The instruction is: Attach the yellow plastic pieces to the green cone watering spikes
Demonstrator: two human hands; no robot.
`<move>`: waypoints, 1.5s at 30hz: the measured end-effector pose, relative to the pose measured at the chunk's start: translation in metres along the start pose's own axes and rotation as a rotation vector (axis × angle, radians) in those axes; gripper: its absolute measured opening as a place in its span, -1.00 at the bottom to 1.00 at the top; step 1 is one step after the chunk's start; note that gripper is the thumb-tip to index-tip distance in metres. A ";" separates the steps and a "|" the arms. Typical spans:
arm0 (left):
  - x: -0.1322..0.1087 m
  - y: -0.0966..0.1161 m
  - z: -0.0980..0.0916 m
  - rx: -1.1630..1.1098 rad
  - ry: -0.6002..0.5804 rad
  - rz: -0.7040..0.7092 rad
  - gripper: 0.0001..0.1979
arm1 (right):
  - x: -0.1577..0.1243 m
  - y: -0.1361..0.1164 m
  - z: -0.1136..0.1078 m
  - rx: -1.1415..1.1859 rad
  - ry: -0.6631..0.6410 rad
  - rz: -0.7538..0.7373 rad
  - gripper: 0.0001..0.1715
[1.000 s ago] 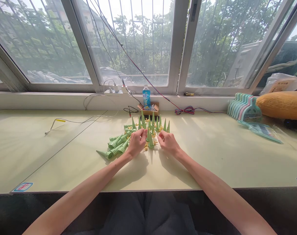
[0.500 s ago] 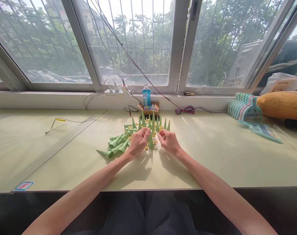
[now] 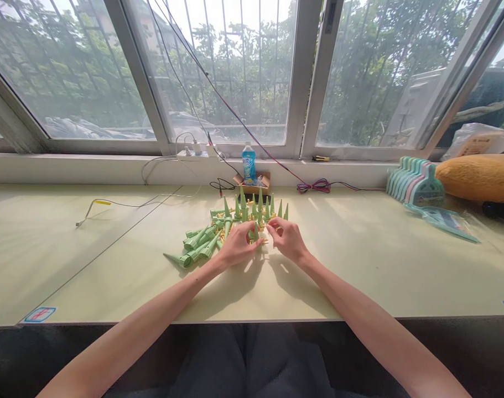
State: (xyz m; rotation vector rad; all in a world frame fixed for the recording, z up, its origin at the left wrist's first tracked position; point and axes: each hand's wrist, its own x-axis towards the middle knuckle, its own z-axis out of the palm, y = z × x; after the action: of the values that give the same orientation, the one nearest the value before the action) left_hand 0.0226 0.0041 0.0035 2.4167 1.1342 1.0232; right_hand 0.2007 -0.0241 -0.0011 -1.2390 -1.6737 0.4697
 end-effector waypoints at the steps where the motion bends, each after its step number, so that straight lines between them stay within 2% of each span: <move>1: 0.000 0.000 -0.001 -0.006 -0.015 0.000 -0.89 | 0.000 0.000 0.000 -0.002 0.003 -0.002 -0.70; 8: -0.001 0.001 -0.003 -0.031 -0.111 0.006 -0.97 | 0.000 0.000 0.001 -0.005 0.003 -0.002 -0.69; 14: 0.000 -0.003 0.000 -0.011 -0.142 0.022 -0.91 | 0.000 -0.001 0.000 0.002 0.005 -0.001 -0.70; 22: 0.001 -0.002 -0.001 -0.044 -0.111 0.039 -0.82 | -0.001 -0.003 0.000 0.033 0.010 -0.008 -0.69; 26: 0.002 0.000 -0.004 -0.064 -0.055 -0.012 -0.82 | 0.000 -0.003 0.000 0.059 0.020 -0.011 -0.68; 32: 0.005 0.001 -0.006 -0.282 0.010 -0.116 -0.75 | 0.000 -0.003 0.001 0.100 0.029 -0.023 -0.66; 39: 0.008 0.007 -0.009 -0.568 0.052 -0.261 -0.79 | 0.000 -0.002 0.001 0.131 0.023 -0.022 -0.67; 45: 0.007 0.007 -0.009 -0.644 0.054 -0.302 -0.77 | -0.001 -0.004 0.001 0.166 0.005 -0.027 -0.69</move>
State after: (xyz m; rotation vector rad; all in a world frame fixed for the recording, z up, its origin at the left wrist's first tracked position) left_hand 0.0235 0.0046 0.0174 1.6720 0.9536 1.1363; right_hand 0.1975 -0.0258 0.0009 -1.0943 -1.6111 0.5772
